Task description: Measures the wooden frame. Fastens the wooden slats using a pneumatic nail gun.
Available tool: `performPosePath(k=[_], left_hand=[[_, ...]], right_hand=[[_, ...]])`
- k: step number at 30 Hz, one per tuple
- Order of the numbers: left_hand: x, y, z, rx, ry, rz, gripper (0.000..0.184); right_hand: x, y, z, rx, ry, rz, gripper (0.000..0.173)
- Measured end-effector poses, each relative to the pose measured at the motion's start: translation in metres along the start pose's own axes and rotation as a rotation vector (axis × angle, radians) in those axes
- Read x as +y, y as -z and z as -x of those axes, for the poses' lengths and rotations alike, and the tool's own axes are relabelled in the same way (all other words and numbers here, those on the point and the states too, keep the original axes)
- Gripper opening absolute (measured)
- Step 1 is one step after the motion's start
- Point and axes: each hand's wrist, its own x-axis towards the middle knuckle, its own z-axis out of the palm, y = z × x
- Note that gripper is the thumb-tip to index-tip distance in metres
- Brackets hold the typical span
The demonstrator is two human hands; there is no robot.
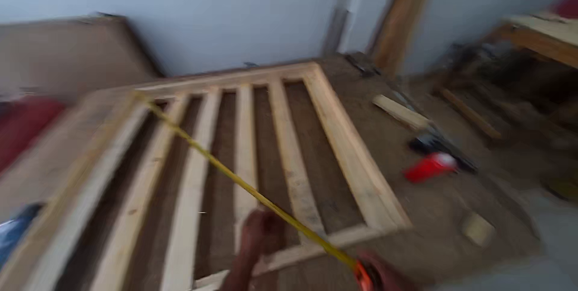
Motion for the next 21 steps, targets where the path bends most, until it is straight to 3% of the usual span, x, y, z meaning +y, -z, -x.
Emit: performPosePath(k=[4, 7, 10, 14, 21], left_hand=[[-0.021, 0.003, 0.018, 0.043, -0.251, -0.509, 0.034], [-0.042, -0.001, 0.032, 0.097, -0.412, -0.672, 0.030], [-0.050, -0.007, 0.037, 0.121, -0.424, -0.819, 0.028], [-0.052, -0.010, 0.033, 0.119, -0.424, -0.939, 0.029], [-0.054, -0.016, 0.033, 0.164, -0.432, -0.989, 0.028]], right_hand=[[0.023, 0.054, 0.003, 0.218, -0.235, -0.066, 0.063], [0.063, 0.095, 0.006, 0.461, -0.198, -0.192, 0.063], [0.102, 0.123, 0.007, 0.598, -0.166, -0.301, 0.054], [0.146, 0.132, 0.002, 0.622, -0.155, -0.369, 0.050], [0.159, 0.127, 0.001, 0.598, -0.170, -0.442, 0.049]])
